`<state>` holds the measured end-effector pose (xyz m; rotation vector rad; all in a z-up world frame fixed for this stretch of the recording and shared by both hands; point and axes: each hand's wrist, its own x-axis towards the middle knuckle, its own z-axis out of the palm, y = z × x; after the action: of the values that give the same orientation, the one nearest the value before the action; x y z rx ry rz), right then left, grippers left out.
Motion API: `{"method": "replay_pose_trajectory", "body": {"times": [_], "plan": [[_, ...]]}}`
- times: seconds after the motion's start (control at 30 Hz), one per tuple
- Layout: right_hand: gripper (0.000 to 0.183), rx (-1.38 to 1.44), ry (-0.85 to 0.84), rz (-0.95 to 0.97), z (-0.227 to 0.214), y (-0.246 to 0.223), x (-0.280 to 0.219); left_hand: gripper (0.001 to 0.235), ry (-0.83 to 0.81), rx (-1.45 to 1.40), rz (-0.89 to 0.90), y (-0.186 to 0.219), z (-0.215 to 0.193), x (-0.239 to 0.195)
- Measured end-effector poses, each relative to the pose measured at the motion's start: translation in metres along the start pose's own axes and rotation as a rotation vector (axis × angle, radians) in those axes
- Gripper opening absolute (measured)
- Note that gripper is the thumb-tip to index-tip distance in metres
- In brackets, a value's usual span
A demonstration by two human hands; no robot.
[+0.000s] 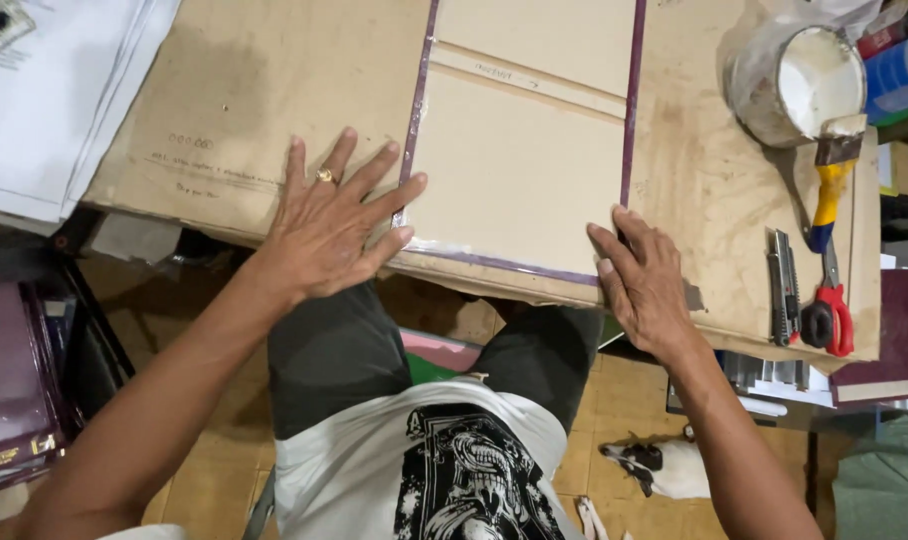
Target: Applying a protective plastic film cover to a book or folder by measuring, cutting, and folding the edges.
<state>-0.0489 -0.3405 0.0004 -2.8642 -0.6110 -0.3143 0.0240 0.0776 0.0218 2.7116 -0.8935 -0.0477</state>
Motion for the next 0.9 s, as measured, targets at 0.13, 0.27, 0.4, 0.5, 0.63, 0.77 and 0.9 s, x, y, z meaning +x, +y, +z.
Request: {"method": "replay_pose_trajectory", "body": {"times": [0.13,0.27,0.4,0.5,0.63,0.77,0.9], "plan": [[0.044,0.006,0.000,0.003,-0.001,-0.001,-0.001,0.061,0.159,0.027,-0.021,0.027,0.004,0.016],[0.044,0.018,0.004,-0.003,-0.002,0.001,0.003,0.104,0.115,-0.106,0.165,0.061,0.006,0.047],[0.042,-0.027,-0.005,0.021,0.000,0.023,0.006,0.099,-0.039,-0.003,0.158,0.059,0.008,0.065],[0.040,-0.049,0.015,0.000,-0.010,0.021,0.025,0.089,-0.080,-0.014,0.122,0.060,0.007,0.068],[0.074,0.051,-0.061,-0.090,-0.025,-0.034,0.068,0.079,-0.090,-0.043,0.092,0.062,0.008,0.068],[0.086,-0.047,-0.177,-0.232,0.007,-0.040,0.072,0.103,-0.090,-0.001,0.041,0.068,0.006,0.074],[0.071,-0.025,-0.255,-0.177,0.001,-0.045,0.074,0.105,-0.086,-0.046,0.054,0.066,0.012,0.079]]}}
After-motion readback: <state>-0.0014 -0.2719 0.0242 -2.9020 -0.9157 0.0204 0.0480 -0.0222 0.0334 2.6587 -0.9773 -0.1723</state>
